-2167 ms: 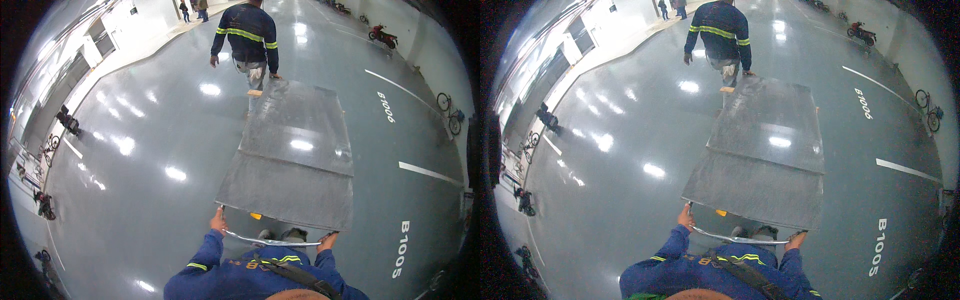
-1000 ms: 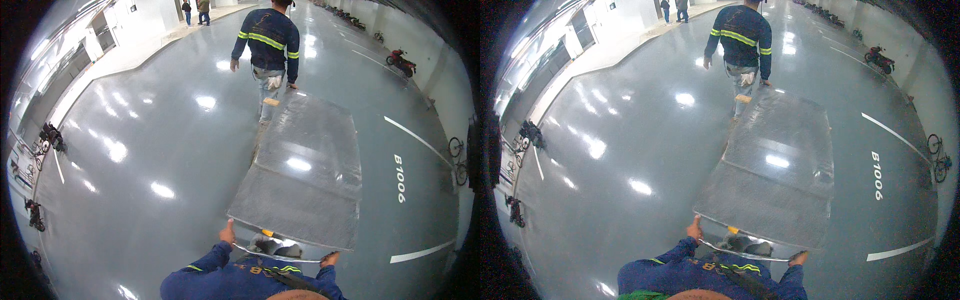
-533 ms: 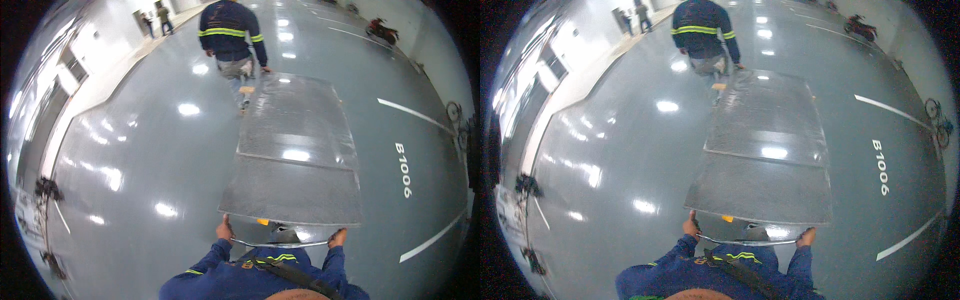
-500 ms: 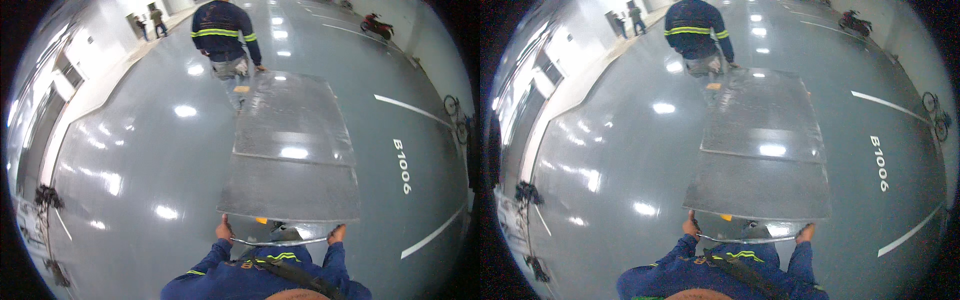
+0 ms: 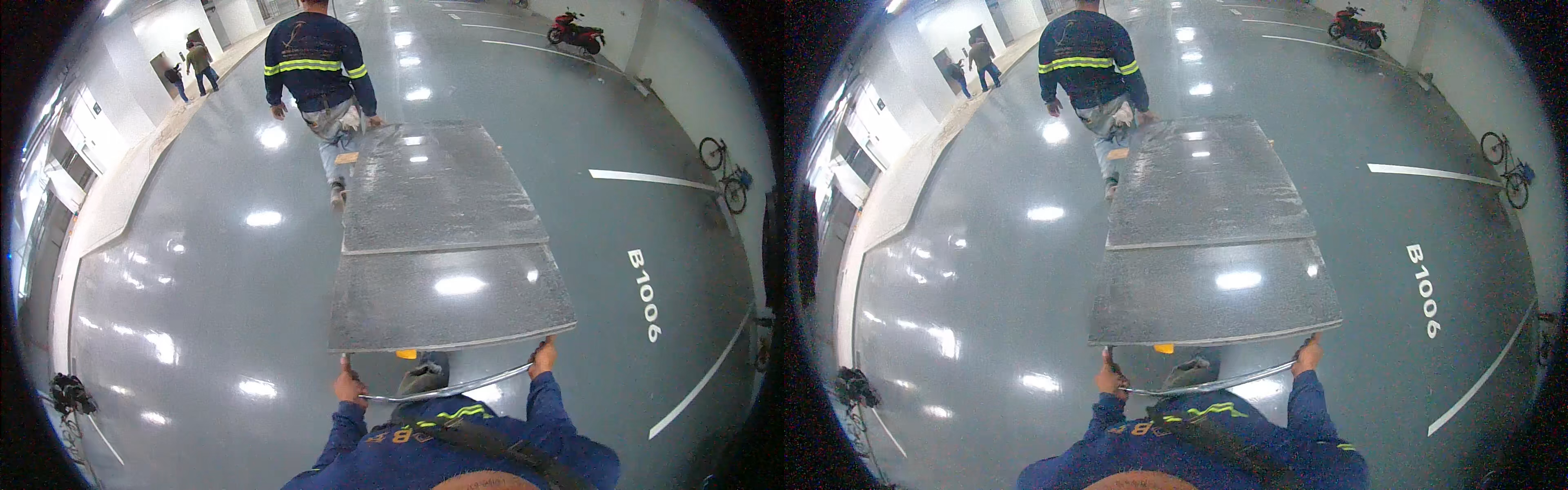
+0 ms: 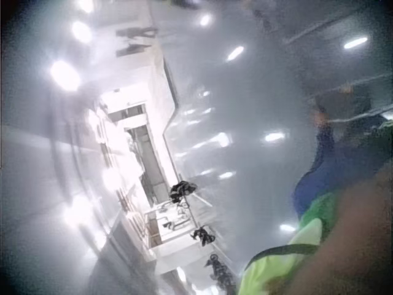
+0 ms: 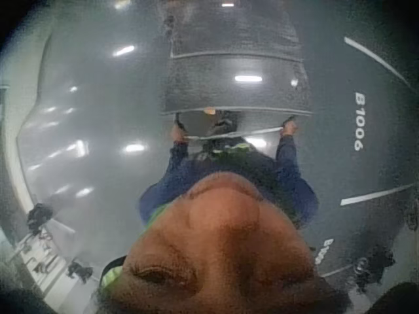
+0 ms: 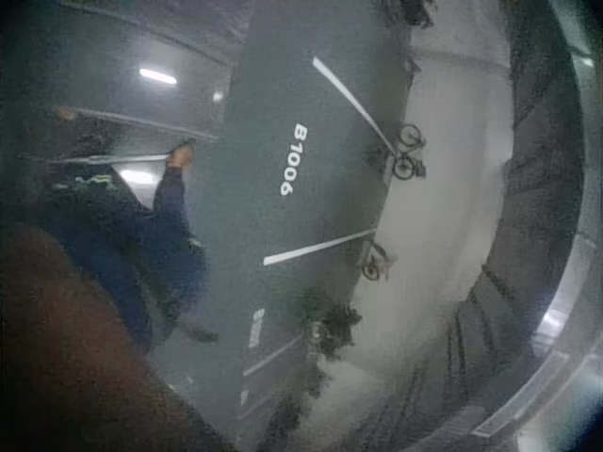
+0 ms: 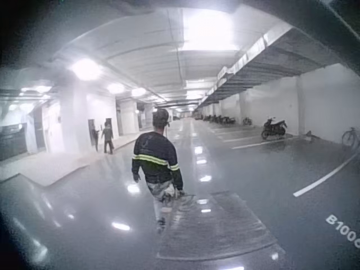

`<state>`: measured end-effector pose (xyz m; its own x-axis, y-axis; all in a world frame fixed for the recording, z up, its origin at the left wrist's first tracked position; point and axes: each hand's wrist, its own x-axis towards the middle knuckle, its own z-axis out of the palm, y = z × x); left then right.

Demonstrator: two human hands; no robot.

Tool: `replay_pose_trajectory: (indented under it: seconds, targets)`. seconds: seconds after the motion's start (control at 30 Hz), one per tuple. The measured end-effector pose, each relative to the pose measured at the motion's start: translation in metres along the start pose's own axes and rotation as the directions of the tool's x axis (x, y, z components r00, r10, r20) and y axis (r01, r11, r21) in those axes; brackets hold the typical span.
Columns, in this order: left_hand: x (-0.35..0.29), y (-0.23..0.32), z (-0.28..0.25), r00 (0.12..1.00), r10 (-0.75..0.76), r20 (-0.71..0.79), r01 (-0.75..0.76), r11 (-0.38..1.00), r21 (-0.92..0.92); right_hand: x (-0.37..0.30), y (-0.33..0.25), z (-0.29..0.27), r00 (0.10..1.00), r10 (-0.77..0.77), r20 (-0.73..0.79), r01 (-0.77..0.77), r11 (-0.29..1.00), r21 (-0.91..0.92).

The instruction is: The person and a coworker carry a large, flat, dark panel on a metal frame through a parking garage. They walk in a straight line past parked motorcycles and bicycles, maintaining a steady pace. The video ends while they are still moving.

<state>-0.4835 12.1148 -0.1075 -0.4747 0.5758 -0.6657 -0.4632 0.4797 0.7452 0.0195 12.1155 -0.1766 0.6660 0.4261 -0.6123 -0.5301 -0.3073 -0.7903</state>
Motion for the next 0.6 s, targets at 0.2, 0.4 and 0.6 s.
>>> replay_pose_trajectory:
  seconds: [0.2, 0.4, 0.6]
  targets:
    - [0.052, 0.083, 0.103, 0.998, 0.033, -0.045, -0.032, 0.999, 0.028, 0.045, -0.066, 0.128, 0.989, -0.016, -0.148, 0.011, 0.999, -0.033]
    - [0.144, 0.162, 0.210, 0.999, -0.045, -0.015, 0.044, 0.997, -0.066, 0.106, -0.134, 0.268, 0.997, -0.022, -0.072, 0.019, 0.999, -0.034]
    - [0.244, 0.228, 0.331, 0.999, 0.034, 0.041, -0.032, 0.999, -0.041, 0.201, -0.170, 0.388, 0.996, -0.074, -0.059, 0.071, 0.996, -0.050]
